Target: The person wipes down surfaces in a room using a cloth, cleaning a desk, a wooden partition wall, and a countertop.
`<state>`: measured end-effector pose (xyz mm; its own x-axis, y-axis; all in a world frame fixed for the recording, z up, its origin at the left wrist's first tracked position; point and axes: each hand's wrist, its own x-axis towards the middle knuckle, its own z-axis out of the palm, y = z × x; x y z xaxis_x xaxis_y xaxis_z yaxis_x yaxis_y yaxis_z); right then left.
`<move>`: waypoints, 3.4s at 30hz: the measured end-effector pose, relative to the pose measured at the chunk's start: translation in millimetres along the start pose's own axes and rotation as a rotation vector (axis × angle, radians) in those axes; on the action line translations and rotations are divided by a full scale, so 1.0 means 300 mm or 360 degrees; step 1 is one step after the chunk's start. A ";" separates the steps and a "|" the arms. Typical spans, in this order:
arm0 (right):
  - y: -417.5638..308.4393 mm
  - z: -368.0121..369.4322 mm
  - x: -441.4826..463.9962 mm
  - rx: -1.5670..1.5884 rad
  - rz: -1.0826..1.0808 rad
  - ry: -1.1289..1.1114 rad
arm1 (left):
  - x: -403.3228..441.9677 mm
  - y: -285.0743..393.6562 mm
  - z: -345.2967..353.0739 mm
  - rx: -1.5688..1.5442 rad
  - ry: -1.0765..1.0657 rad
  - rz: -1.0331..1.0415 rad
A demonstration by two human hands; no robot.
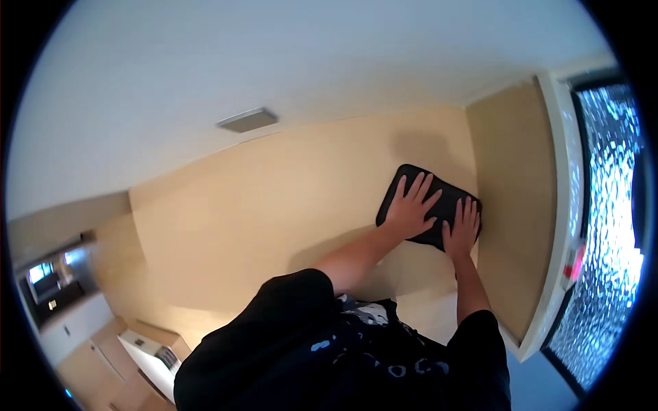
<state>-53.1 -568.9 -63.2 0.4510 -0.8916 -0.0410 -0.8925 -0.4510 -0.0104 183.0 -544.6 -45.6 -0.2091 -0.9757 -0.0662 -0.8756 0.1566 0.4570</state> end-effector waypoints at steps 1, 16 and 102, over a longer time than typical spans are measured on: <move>-0.040 -0.008 0.074 -0.0017 -0.0033 0.0032 | -0.006 -0.030 -0.014 -0.0011 0.0068 -0.0087; -1.600 -0.014 0.197 0.0677 -0.1550 -0.0248 | -1.329 -0.692 -0.202 0.0424 0.0679 -0.1722; -1.648 0.007 0.429 -0.0093 -0.0373 -0.0021 | -1.071 -0.877 -0.322 -0.0094 0.0889 -0.0992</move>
<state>446.0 -460.6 -65.5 0.6453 -0.7618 -0.0570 -0.7611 -0.6475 0.0368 522.7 -287.0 -58.7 0.5659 -0.8157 0.1200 -0.7317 -0.4297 0.5291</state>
